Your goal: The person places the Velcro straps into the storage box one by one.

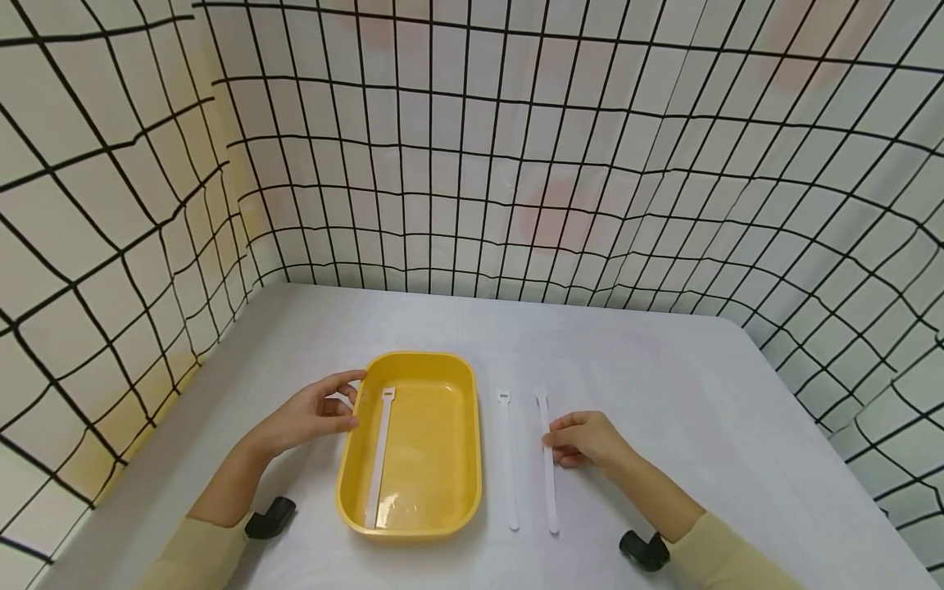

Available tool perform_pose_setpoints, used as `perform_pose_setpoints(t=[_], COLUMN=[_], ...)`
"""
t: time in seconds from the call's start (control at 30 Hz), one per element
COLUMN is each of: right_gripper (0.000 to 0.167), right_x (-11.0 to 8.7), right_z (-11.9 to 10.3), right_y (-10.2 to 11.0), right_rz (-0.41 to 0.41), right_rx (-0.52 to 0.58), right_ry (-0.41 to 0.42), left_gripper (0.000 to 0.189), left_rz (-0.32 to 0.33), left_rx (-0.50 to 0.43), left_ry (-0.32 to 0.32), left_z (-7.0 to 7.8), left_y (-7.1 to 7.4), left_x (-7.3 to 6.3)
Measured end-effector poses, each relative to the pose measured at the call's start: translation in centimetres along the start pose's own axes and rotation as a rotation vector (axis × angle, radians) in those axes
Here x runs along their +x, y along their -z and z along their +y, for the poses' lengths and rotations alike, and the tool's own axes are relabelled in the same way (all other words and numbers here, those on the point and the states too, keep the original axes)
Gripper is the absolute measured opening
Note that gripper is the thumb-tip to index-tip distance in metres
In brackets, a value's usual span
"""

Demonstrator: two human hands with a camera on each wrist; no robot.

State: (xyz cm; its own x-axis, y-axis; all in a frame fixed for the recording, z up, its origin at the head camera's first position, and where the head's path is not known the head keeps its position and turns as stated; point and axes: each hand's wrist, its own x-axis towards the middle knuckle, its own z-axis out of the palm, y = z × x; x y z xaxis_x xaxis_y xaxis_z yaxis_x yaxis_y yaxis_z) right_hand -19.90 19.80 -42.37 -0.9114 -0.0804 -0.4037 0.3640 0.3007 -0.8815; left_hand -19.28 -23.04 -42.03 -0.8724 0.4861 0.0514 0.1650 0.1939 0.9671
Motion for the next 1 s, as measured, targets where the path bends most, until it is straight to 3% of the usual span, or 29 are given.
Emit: perform_pose_setpoints(t=[0.43, 1.0], right_gripper=[0.024, 0.023], right_x=[-0.3, 0.0], right_z=[-0.9, -2.2], right_y=[-0.1, -1.2], right_rz=[-0.014, -0.103], right_rx=[0.027, 0.111], right_ry=[0.026, 0.091], left_gripper=[0.066, 0.068], left_rz=[0.014, 0.007], left_rx=[0.038, 0.037], left_ry=[0.013, 0.016], left_z=[-0.1, -0.1], left_y=[0.1, 0.0], left_x=[0.1, 0.0])
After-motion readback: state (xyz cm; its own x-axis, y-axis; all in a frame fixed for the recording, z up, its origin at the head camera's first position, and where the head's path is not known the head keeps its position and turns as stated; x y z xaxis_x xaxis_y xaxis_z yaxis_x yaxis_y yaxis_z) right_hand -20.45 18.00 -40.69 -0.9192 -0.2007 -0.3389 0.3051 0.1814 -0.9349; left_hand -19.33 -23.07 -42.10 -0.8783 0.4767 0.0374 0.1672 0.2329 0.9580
